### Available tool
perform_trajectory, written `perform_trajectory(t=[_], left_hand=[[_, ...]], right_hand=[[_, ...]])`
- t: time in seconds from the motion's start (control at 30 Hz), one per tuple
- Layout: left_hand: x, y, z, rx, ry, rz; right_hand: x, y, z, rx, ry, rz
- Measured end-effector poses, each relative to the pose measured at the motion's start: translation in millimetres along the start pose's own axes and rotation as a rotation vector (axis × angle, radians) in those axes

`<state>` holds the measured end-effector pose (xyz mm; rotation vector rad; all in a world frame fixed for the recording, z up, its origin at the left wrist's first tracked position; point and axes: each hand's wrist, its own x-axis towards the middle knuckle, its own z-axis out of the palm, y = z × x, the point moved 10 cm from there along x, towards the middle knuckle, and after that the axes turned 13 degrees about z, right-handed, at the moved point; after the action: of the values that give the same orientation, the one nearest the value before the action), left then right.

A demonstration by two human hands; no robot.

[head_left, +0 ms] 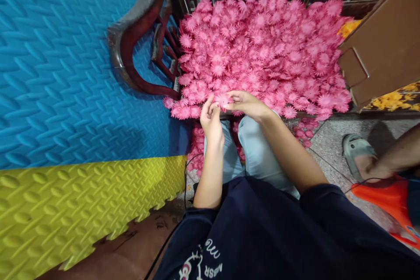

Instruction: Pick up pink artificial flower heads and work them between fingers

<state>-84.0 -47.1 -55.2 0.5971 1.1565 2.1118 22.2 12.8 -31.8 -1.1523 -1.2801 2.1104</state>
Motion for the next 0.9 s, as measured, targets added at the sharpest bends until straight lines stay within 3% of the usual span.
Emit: perform_trajectory(t=[0.1,0.33,0.6,0.73,0.83,0.9], left_hand=[[-0.1,-1.4,-1.9,0.022,0.006,-0.009],[-1.1,-5.6,2.1,-0.017,0.009,-0.039],[-0.5,-10.3,-4.3,-0.013,-0.023,-0.107],[-0.7,-26.0,-32.5,0.089,0.039,-0.179],[2.5,-39.8,-60.0,0.182,0.126,-0.211],[7.7,-47.2,-75.6,0.253,0.158,-0.211]], right_hand=[[-4.2,-2.5,2.3,-0.06,-0.026,-0.012],[-4.4,-15.7,-4.8,-0.107,0.091,-0.173],[2.1,-3.8,-7.5,-0.113,0.129,-0.125],[-1.0,-12.3,-40.1,-0.139,0.363,-0.25],[5.1,-35.3,-81.7,-0.256,0.613,-0.393],[15.0,-50.3,-117.0,-0.37,0.85,-0.432]])
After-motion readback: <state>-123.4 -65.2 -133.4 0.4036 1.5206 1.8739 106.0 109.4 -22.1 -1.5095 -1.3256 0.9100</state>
